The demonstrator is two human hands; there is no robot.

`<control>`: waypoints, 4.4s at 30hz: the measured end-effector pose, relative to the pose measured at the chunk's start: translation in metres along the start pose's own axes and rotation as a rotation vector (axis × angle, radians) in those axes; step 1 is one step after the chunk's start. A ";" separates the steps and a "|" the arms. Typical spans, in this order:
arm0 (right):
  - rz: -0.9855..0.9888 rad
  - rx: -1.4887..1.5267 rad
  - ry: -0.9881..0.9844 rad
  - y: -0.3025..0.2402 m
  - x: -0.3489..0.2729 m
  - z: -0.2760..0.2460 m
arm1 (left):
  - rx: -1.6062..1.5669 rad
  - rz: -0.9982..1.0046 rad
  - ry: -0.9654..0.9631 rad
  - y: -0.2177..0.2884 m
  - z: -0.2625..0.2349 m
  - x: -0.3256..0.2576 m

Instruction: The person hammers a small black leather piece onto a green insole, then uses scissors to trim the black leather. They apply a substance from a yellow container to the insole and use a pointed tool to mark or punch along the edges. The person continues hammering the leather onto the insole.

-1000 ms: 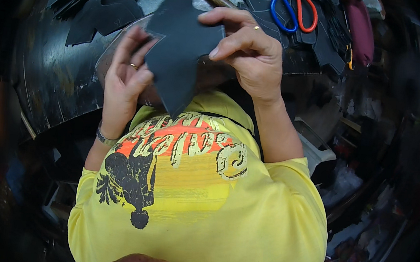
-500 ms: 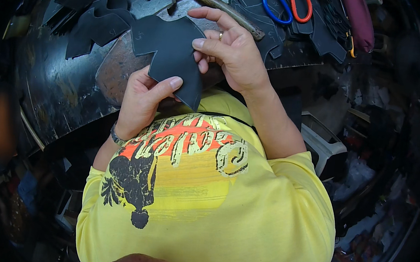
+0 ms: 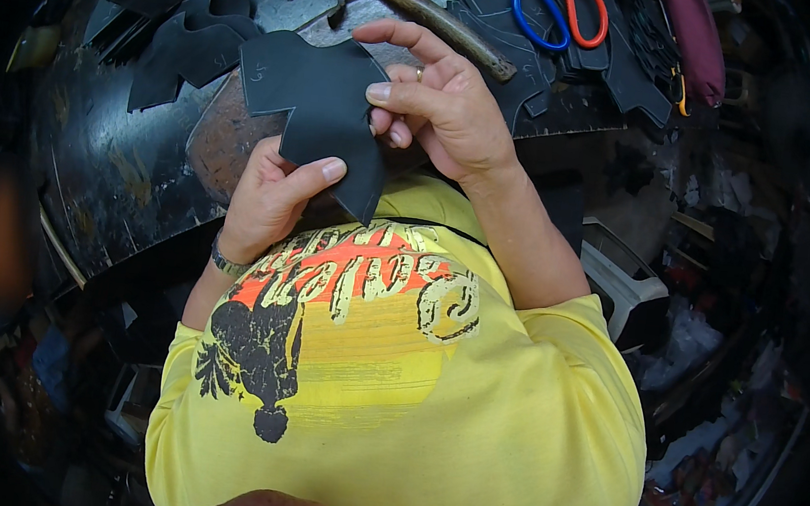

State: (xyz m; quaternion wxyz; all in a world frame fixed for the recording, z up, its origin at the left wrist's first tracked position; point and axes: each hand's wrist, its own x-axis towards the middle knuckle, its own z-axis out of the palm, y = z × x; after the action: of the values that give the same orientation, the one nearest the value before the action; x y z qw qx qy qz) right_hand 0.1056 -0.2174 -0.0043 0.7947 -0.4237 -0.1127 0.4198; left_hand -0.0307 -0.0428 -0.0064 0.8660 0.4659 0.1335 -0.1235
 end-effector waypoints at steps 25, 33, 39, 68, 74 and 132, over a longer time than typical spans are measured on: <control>-0.115 -0.649 0.048 -0.020 -0.003 0.041 | -0.040 0.383 0.049 0.008 -0.016 -0.010; 0.027 -0.474 0.074 -0.011 -0.008 0.032 | 0.049 0.281 0.215 0.009 -0.017 -0.005; 0.113 -0.447 0.085 -0.012 -0.007 0.027 | 0.085 0.432 0.280 0.011 -0.022 -0.005; 0.439 -0.393 -0.141 0.001 0.014 0.048 | 1.266 0.828 0.041 0.062 -0.044 -0.032; 0.197 -0.542 -0.122 0.002 0.010 0.056 | 1.309 0.807 0.235 0.067 -0.030 -0.036; -0.474 -1.463 -0.369 -0.018 0.021 0.048 | 0.355 0.261 0.227 0.013 -0.034 -0.011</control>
State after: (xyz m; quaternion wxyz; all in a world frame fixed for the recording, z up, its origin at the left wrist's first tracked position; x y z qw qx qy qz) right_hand 0.1033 -0.1788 0.0358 0.3508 -0.7270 -0.5775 0.1222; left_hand -0.0408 -0.0063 -0.0100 0.7584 0.6351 0.1450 0.0210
